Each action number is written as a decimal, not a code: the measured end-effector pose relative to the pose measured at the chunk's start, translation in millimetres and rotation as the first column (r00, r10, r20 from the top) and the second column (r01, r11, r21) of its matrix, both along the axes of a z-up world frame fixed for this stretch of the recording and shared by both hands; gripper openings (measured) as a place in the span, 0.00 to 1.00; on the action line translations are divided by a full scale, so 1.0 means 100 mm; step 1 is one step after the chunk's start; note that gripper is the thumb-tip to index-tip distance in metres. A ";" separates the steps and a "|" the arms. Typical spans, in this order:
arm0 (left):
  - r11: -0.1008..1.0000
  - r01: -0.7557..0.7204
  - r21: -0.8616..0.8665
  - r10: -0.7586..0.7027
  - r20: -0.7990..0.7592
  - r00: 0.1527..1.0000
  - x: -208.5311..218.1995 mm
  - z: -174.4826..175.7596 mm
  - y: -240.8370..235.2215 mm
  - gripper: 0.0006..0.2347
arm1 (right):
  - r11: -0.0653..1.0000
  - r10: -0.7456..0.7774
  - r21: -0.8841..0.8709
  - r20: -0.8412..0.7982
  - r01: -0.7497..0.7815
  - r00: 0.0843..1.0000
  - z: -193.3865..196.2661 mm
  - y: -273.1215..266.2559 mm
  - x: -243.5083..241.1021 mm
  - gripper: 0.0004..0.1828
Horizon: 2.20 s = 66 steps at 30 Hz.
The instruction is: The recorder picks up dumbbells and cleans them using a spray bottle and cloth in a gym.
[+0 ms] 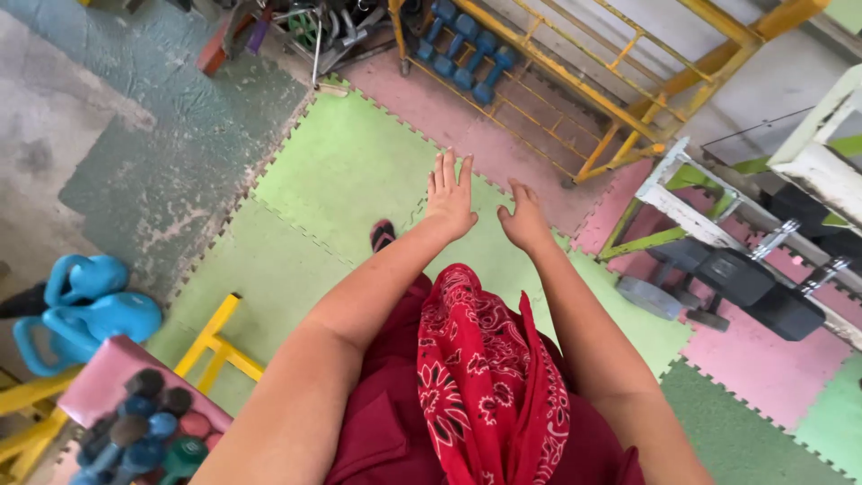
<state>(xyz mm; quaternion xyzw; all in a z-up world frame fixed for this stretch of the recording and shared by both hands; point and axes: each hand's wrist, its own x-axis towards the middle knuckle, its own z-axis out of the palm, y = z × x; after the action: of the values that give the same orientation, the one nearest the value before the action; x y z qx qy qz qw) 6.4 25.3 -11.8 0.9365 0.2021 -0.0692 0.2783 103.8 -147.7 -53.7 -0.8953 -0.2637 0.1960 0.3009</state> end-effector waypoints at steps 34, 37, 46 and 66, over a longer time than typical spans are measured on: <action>0.985 -0.167 -0.039 0.159 -0.148 0.976 1.61 -0.82 1.98 0.51 | 0.959 -0.013 -0.280 -0.179 -0.038 0.984 -1.23 1.45 1.76 0.33; 0.970 -0.228 -0.081 0.211 -0.176 0.962 1.89 -0.99 1.94 0.51 | 0.927 0.000 -0.366 -0.230 -0.086 0.973 -1.54 1.44 2.06 0.30; 0.973 -0.212 -0.090 0.196 -0.160 0.967 2.66 -2.47 1.95 0.50 | 0.969 -0.167 -0.218 -0.242 0.114 0.956 -3.37 1.77 2.58 0.32; 0.996 -0.091 -0.021 0.091 0.017 0.996 4.04 -6.03 2.10 0.38 | 0.817 -0.568 0.264 0.227 0.512 0.791 -7.22 2.65 4.86 0.38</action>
<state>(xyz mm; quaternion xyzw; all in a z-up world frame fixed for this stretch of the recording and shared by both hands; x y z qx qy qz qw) 410.3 235.3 -614.9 0.9241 0.2414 -0.0500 0.2922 590.2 117.6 -775.6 -0.9193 -0.0550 -0.0606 0.3850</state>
